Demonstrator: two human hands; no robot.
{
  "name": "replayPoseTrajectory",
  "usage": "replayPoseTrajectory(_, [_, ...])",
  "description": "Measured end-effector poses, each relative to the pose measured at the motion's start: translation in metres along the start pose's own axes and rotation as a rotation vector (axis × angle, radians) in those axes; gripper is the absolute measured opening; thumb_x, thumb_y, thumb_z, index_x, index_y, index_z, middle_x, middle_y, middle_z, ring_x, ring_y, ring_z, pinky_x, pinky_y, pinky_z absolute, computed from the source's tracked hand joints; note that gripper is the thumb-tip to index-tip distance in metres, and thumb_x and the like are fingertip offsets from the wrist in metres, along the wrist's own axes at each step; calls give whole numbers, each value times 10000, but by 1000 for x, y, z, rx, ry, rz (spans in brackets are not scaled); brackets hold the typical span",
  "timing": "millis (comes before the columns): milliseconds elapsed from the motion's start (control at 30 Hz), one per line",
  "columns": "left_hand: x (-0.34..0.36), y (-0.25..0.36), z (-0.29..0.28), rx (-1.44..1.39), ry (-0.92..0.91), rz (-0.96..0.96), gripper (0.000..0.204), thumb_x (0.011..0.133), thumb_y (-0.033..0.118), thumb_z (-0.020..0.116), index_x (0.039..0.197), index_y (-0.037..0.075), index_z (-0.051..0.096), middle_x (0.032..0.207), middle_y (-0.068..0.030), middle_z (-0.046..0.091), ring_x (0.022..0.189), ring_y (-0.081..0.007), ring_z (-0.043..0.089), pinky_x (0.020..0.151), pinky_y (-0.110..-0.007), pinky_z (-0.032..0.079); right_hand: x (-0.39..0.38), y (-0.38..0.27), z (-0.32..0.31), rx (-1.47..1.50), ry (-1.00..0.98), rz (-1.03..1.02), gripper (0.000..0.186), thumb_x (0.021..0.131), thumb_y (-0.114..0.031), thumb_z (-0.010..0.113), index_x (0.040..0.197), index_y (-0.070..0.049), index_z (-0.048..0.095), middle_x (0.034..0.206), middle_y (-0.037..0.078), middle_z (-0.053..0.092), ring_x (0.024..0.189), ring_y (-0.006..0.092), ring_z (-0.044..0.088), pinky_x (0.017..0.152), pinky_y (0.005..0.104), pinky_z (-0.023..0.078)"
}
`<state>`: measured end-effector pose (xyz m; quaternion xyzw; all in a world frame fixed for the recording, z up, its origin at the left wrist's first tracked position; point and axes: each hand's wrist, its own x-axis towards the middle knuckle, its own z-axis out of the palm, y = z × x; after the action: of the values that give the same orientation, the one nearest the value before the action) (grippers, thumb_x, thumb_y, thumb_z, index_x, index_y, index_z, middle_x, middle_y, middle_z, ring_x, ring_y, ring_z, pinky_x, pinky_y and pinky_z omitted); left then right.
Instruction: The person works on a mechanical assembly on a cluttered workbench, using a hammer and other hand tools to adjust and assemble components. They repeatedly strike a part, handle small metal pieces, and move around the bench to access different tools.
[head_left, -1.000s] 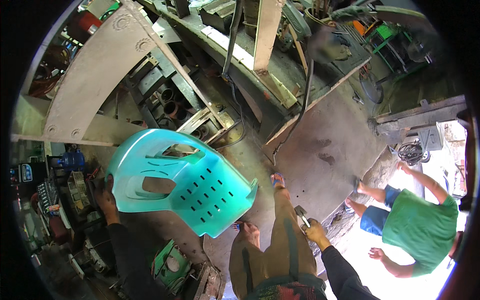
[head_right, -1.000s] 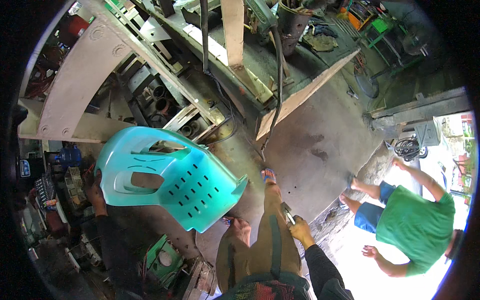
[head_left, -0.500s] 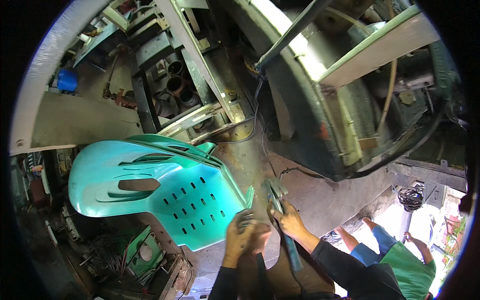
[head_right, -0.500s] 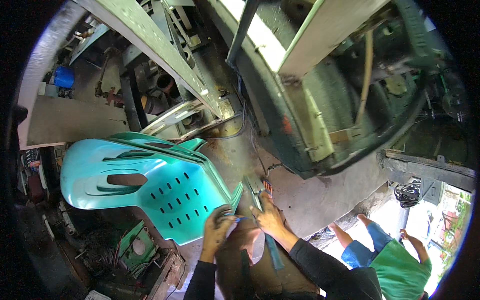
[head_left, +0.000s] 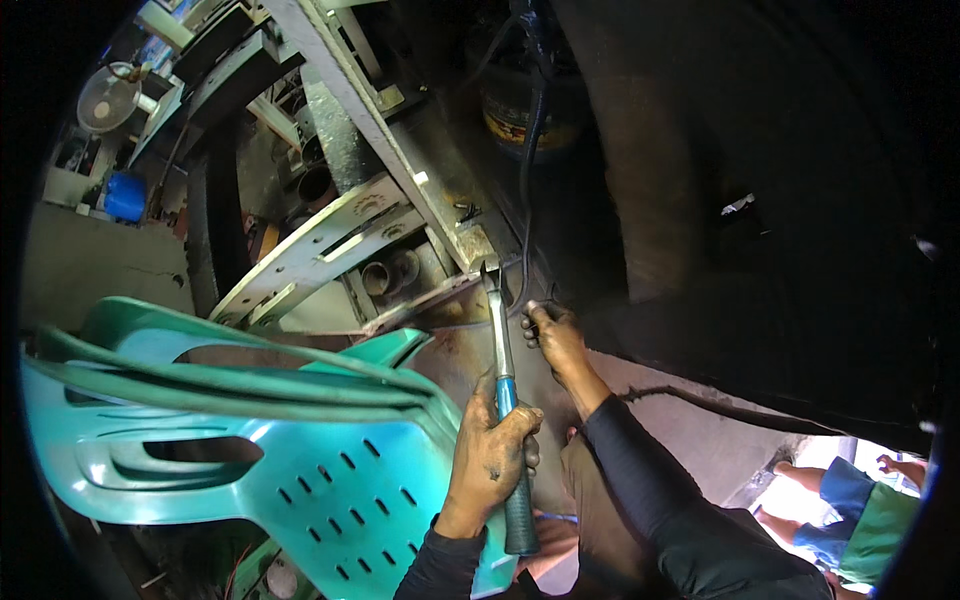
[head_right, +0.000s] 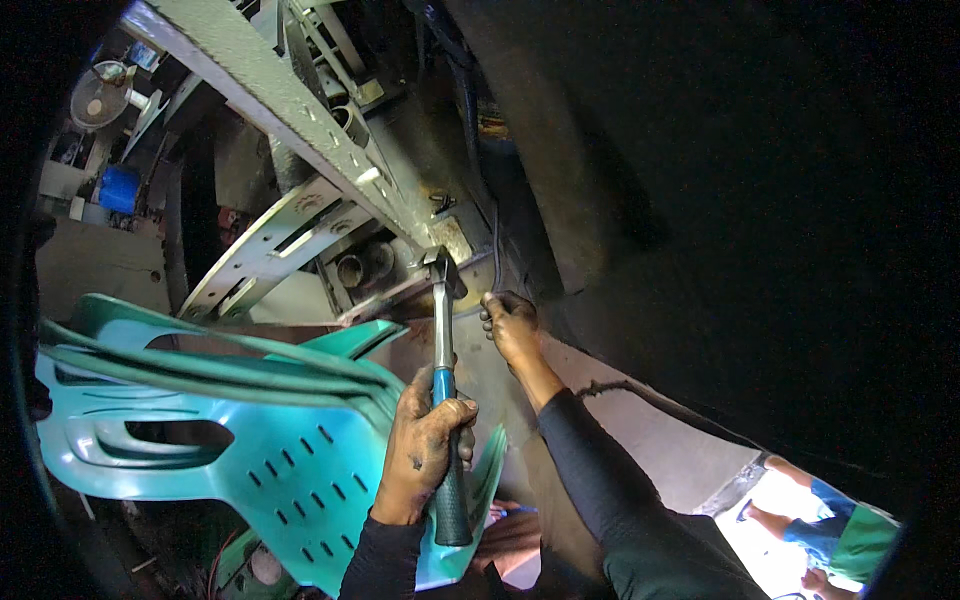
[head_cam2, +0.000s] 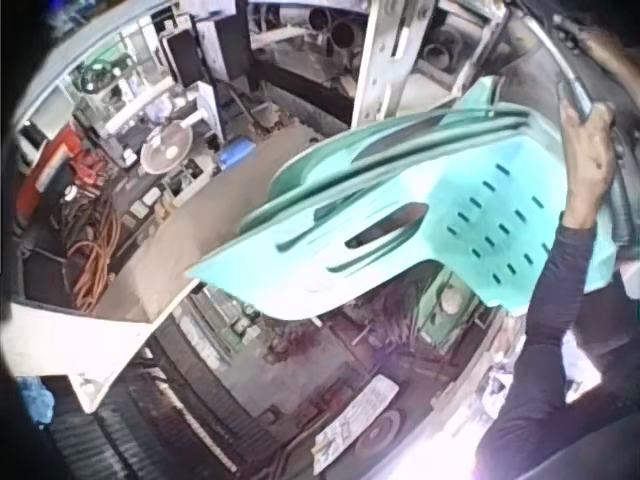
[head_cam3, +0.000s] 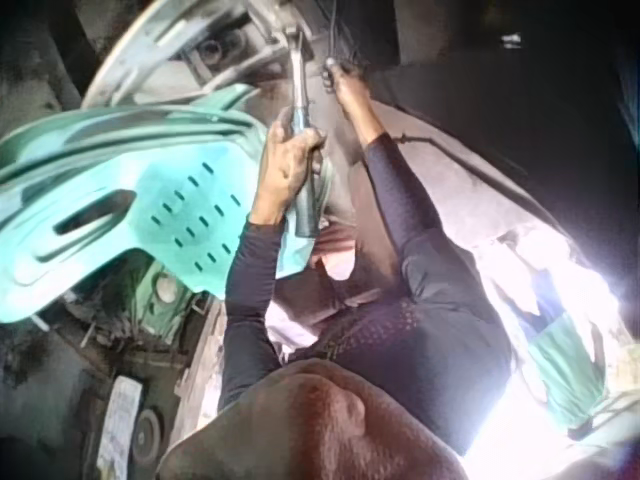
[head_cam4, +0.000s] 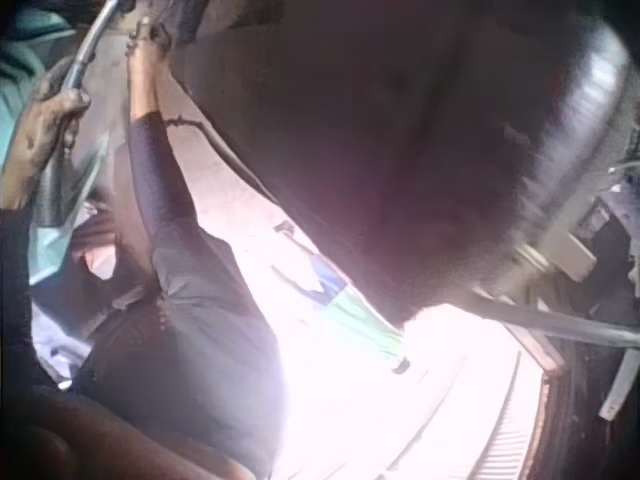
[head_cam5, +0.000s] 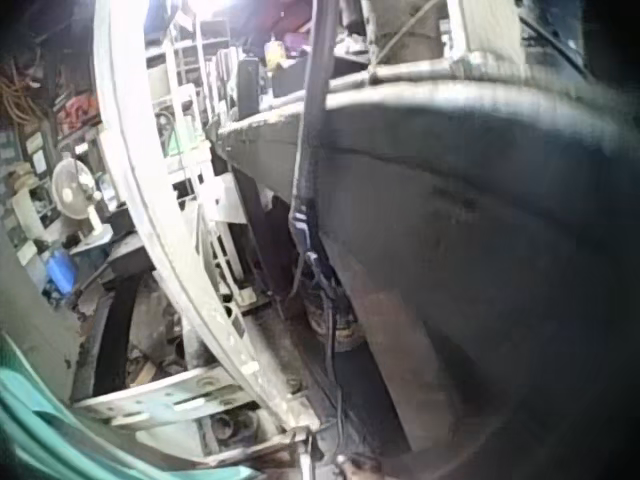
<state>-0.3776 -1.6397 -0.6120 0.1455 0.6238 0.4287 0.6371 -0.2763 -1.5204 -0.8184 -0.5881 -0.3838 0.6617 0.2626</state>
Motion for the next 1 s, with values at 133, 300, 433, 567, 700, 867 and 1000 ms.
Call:
replayPoseTrajectory(133, [34, 4, -7, -326, 70, -119, 516, 882, 94, 592, 1360, -30, 443, 780, -85, 582, 529, -149, 556, 467, -307, 473, 124, 72, 21, 283, -14, -86, 193, 999, -195, 622, 954, -11, 660, 818, 57, 677, 670, 142, 646, 577, 287, 540])
replayPoseTrajectory(300, [45, 8, -18, -468, 53, -80, 258, 866, 77, 647, 1052, -27, 501, 752, -110, 570, 531, -179, 554, 477, -331, 473, 254, 87, 63, -343, 232, -220, 222, 984, -261, 612, 1000, -41, 639, 873, 118, 661, 777, 220, 645, 641, 359, 538])
replayPoseTrajectory(433, [50, 11, -20, -505, 156, -164, 479, 836, 50, 631, 1275, -27, 456, 836, -152, 562, 574, -174, 513, 519, -357, 444, 315, 71, 101, -691, 219, -366, 324, 958, -293, 622, 1141, -27, 592, 1029, 195, 640, 968, 293, 620, 794, 390, 522])
replayPoseTrajectory(567, [51, 16, -23, -451, 215, -183, 331, 835, 57, 626, 1134, -51, 531, 841, -155, 573, 589, -199, 534, 531, -390, 437, 341, 66, 126, -1074, 75, -464, 477, 931, -325, 632, 1282, -13, 545, 1185, 273, 620, 1159, 367, 596, 948, 420, 505])
replayPoseTrajectory(700, [47, 19, -28, -522, 54, -137, 214, 926, 165, 603, 949, -48, 603, 697, -49, 545, 633, -139, 525, 599, -261, 428, 361, 59, 132, -1231, -82, -627, 567, 891, -292, 660, 1342, 16, 507, 1321, 302, 531, 1242, 415, 544, 1027, 443, 471])
replayPoseTrajectory(867, [47, 17, -28, -676, 40, -102, 171, 917, 135, 585, 963, -30, 580, 742, -27, 526, 651, -122, 510, 606, -261, 427, 391, 56, 139, -1276, -99, -478, 669, 897, -191, 534, 1498, 38, 350, 1524, 315, 351, 1421, 441, 349, 1187, 479, 282])
replayPoseTrajectory(1000, [46, 17, -26, -685, 100, -132, 148, 920, 142, 575, 935, -4, 559, 729, -21, 503, 650, -121, 492, 611, -267, 421, 410, 63, 140, -1371, -121, -442, 724, 915, -219, 494, 1545, 62, 277, 1612, 290, 247, 1508, 450, 203, 1232, 523, 189])
